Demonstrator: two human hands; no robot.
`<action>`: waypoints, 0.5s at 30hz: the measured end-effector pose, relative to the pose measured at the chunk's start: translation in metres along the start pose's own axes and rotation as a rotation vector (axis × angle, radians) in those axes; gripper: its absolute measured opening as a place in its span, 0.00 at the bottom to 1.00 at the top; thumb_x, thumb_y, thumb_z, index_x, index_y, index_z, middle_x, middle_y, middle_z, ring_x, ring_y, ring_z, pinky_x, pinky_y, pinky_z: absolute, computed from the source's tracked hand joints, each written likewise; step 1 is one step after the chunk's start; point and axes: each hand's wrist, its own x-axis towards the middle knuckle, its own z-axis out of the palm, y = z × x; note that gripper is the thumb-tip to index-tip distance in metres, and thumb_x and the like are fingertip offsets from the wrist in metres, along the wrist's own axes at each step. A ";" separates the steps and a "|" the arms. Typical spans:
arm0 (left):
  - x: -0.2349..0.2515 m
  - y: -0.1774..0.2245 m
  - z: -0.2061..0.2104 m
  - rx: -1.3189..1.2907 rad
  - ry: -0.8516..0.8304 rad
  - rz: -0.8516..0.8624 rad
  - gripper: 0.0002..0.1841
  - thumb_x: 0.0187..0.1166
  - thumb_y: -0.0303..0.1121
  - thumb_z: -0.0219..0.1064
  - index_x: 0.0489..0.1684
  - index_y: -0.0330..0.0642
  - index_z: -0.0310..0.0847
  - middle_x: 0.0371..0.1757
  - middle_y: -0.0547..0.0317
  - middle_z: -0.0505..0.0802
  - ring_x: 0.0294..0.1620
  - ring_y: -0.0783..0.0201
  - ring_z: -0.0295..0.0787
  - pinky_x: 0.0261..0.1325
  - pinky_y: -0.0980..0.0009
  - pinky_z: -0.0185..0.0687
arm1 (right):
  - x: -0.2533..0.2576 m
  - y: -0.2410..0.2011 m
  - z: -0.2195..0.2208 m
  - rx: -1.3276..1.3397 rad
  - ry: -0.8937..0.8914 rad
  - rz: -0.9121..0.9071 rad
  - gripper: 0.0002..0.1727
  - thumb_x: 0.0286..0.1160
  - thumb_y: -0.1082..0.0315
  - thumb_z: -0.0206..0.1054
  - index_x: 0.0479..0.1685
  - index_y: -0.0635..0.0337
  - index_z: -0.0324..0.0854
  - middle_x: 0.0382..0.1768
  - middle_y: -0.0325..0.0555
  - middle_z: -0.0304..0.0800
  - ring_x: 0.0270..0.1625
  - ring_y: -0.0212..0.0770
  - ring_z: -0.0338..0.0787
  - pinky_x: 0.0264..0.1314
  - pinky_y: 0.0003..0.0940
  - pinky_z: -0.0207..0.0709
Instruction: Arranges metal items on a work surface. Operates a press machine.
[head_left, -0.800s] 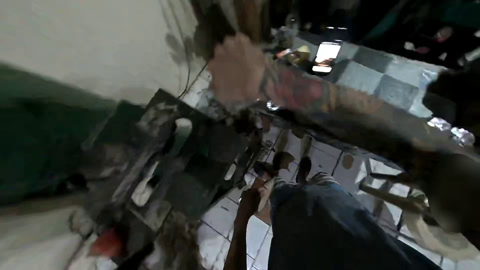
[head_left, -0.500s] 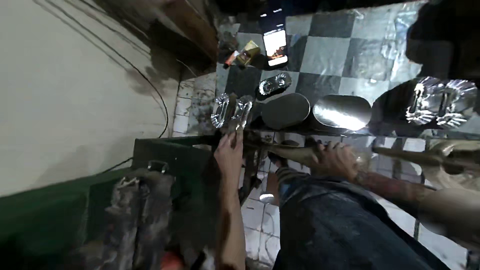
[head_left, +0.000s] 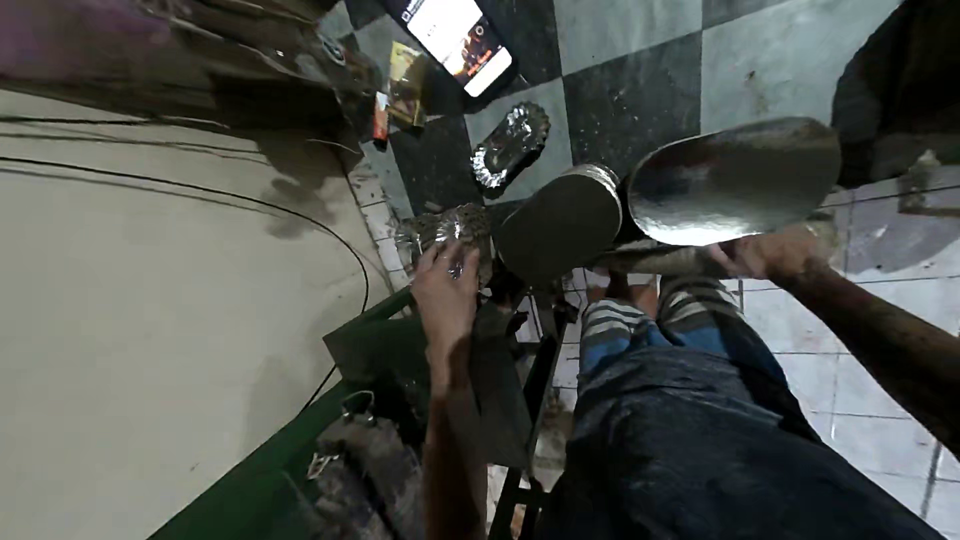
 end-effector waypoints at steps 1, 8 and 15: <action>0.002 0.000 0.003 0.015 -0.025 0.008 0.23 0.82 0.47 0.71 0.66 0.40 0.87 0.76 0.39 0.83 0.71 0.42 0.83 0.71 0.43 0.80 | 0.001 0.000 0.002 -0.018 0.053 -0.020 0.30 0.84 0.41 0.57 0.51 0.60 0.90 0.45 0.67 0.94 0.53 0.73 0.92 0.53 0.75 0.78; 0.007 0.005 0.035 0.079 -0.041 0.006 0.20 0.85 0.41 0.67 0.64 0.35 0.86 0.70 0.34 0.85 0.66 0.36 0.85 0.69 0.40 0.81 | -0.028 -0.037 -0.020 -0.006 0.086 -0.041 0.30 0.87 0.47 0.55 0.67 0.67 0.83 0.64 0.74 0.86 0.72 0.78 0.80 0.75 0.78 0.64; -0.006 -0.008 0.026 -0.149 0.065 0.045 0.26 0.86 0.54 0.61 0.70 0.45 0.87 0.90 0.40 0.67 0.87 0.40 0.67 0.84 0.44 0.67 | -0.081 -0.252 -0.070 0.764 0.027 -0.549 0.33 0.92 0.57 0.55 0.93 0.59 0.58 0.84 0.58 0.73 0.83 0.48 0.77 0.87 0.44 0.68</action>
